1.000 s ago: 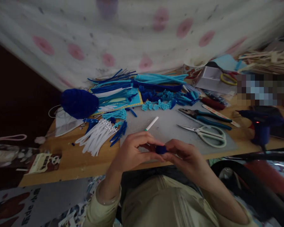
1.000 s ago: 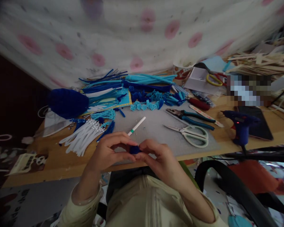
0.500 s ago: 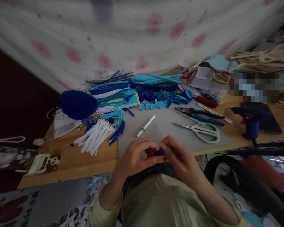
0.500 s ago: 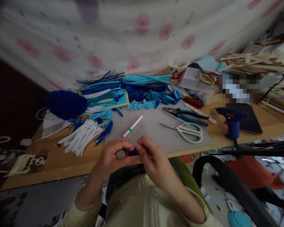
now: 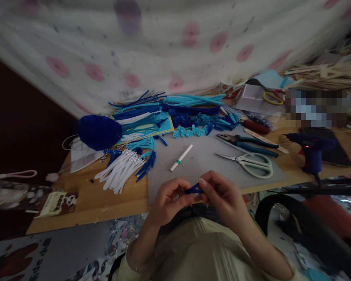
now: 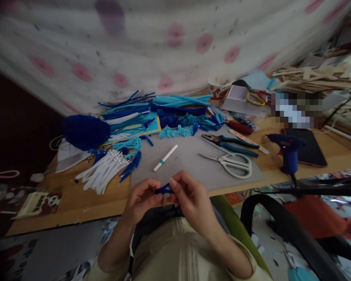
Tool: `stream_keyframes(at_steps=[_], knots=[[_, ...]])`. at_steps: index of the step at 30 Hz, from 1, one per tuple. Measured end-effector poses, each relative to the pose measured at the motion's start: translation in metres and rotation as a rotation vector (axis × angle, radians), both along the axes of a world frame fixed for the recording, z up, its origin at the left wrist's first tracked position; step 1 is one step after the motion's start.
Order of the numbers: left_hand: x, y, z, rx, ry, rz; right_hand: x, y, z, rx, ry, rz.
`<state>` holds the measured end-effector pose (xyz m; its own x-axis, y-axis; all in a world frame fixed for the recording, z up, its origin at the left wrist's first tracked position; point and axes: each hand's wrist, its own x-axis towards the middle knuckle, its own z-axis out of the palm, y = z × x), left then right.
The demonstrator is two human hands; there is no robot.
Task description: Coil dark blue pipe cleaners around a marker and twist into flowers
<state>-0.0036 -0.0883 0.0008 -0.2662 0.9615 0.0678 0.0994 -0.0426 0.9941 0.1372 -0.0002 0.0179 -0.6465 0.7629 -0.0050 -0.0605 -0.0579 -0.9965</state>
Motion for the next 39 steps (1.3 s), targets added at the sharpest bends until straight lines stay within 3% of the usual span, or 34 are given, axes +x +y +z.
stream_keyframes(at_steps=[4, 10, 17, 22, 25, 29, 31, 34, 39], knots=[[-0.006, 0.005, 0.008, 0.032, 0.278, -0.074, 0.009, 0.018, -0.001, -0.088, -0.068, 0.209], [-0.008, 0.011, 0.024, 0.032, 0.463, -0.255, 0.017, 0.034, 0.012, 0.252, -0.261, 0.399], [-0.023, 0.014, 0.038, 0.054, 0.423, -0.368, 0.011, 0.016, -0.005, -0.049, -0.033, 0.458], [-0.033, 0.019, 0.049, -0.019, 0.282, -0.520, 0.011, 0.003, 0.000, -0.039, 0.026, 0.450], [-0.030, 0.022, 0.047, 0.015, 0.275, -0.360, 0.010, 0.002, 0.002, -0.056, 0.071, 0.437], [-0.014, 0.019, 0.033, 0.276, 0.357, 0.136, 0.005, 0.005, -0.001, 0.058, 0.082, 0.291], [-0.005, 0.015, 0.026, 0.390, 0.433, 0.272, 0.003, 0.004, -0.003, 0.161, 0.075, 0.204], [0.007, 0.010, 0.018, 0.442, 0.459, 0.348, 0.002, 0.003, -0.004, 0.291, 0.071, 0.141], [0.015, 0.011, 0.012, 0.363, 0.265, 0.433, 0.004, 0.004, -0.004, 0.392, 0.073, 0.114]])
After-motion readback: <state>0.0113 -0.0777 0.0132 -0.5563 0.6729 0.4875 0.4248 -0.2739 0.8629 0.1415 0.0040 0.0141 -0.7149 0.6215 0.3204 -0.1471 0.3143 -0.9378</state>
